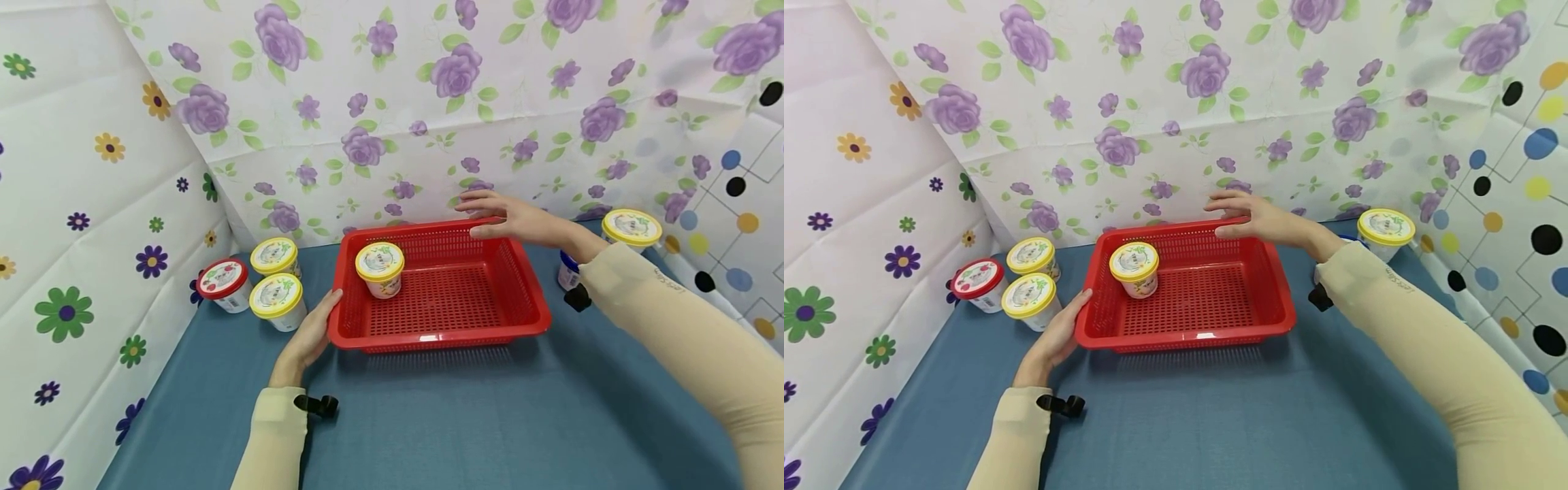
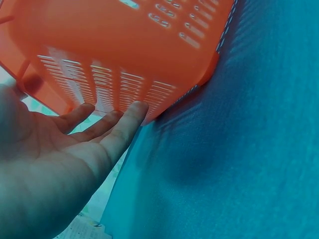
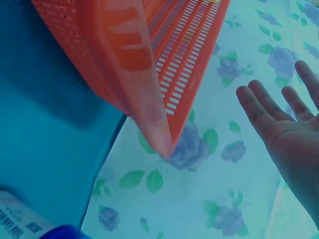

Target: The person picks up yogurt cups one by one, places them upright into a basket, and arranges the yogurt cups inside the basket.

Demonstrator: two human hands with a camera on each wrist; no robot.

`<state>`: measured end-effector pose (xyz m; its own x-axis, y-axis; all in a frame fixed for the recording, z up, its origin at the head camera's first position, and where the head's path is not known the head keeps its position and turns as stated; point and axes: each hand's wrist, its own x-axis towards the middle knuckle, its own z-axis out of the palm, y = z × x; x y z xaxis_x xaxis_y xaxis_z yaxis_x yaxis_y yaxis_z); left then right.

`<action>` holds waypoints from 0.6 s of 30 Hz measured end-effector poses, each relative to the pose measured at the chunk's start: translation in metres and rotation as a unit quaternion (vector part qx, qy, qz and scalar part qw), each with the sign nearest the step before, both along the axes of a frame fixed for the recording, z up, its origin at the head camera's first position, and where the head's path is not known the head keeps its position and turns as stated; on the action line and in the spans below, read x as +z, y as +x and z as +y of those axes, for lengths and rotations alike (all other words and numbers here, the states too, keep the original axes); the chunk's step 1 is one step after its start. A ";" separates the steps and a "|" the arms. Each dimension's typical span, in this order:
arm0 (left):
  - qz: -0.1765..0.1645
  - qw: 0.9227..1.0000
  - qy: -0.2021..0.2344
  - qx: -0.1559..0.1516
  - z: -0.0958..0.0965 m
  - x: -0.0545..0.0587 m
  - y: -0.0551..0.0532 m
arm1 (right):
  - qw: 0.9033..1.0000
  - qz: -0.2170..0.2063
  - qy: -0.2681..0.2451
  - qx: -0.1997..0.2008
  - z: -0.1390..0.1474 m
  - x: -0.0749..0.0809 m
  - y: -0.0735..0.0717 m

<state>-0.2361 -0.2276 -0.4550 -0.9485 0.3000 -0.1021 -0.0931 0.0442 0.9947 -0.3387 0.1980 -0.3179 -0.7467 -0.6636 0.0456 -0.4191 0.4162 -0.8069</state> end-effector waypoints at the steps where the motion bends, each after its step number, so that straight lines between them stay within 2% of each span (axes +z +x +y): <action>1: 0.000 1.000 -0.001 -0.001 0.000 0.000 0.000 | 1.000 0.000 -0.001 0.001 0.003 0.000 0.001; 6: -0.003 1.000 0.001 -0.002 -0.001 0.000 0.001 | 1.000 0.003 -0.007 0.003 0.017 0.004 0.004; 11: -0.003 1.000 0.004 0.000 -0.001 0.001 0.001 | 1.000 0.006 0.007 -0.024 0.034 0.005 0.010; 18: 0.001 1.000 0.005 -0.003 0.000 0.001 0.001 | 0.998 0.006 0.001 -0.054 0.062 -0.001 0.018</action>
<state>-0.2349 -0.2274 -0.4536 -0.9467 0.3069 -0.0974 -0.0910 0.0353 0.9952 -0.3208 0.2599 -0.3190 -0.8137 -0.5787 0.0541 -0.3816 0.4617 -0.8008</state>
